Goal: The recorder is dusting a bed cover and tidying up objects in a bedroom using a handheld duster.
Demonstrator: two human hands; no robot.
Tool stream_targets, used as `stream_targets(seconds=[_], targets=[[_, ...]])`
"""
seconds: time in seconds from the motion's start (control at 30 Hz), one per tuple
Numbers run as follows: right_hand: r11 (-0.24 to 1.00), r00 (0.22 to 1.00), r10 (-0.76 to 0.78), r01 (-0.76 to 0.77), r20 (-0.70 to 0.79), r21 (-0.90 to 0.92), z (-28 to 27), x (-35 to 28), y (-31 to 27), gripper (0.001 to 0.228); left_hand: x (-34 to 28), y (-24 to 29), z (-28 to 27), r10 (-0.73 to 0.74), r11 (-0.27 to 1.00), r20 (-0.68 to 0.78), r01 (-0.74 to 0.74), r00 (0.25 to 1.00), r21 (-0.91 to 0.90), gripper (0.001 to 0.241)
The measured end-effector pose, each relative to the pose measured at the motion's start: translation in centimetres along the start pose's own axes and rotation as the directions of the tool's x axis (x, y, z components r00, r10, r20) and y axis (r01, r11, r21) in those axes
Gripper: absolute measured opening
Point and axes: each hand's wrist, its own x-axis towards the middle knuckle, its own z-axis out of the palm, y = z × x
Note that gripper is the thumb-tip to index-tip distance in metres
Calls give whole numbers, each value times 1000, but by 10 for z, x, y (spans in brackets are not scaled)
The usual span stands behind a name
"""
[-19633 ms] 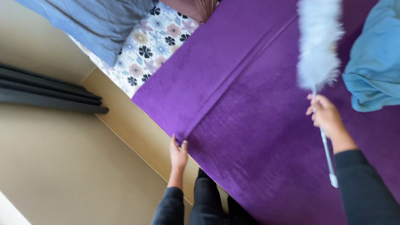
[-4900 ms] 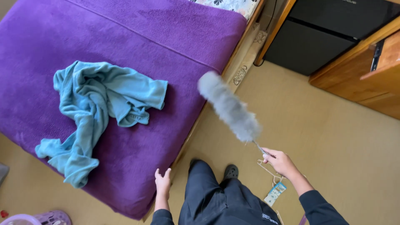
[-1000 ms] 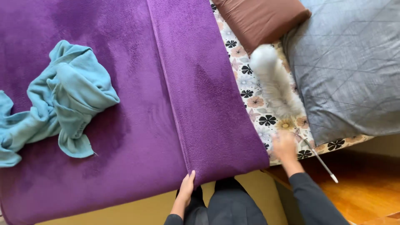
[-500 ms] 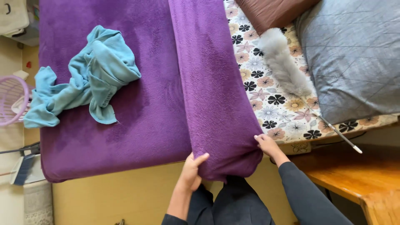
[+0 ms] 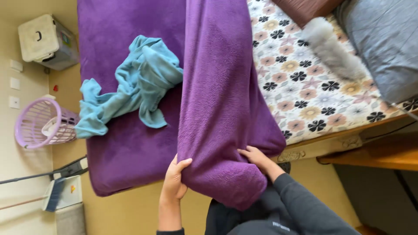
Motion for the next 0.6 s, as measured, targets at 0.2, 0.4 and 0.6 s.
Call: stream_targets(seconds=[0.2, 0.4, 0.6], targets=[[973, 922, -209, 230, 326, -28, 205, -103, -115, 32, -5, 5, -131, 117, 919, -177, -39, 977, 393, 52], [680, 770, -236, 567, 593, -465, 251, -133, -222, 35, 13, -35, -211, 85, 890, -250, 40, 965, 455, 53], [988, 843, 40, -113, 537, 104, 83, -21, -117, 75, 32, -6, -202, 196, 885, -262, -55, 945, 463, 55]])
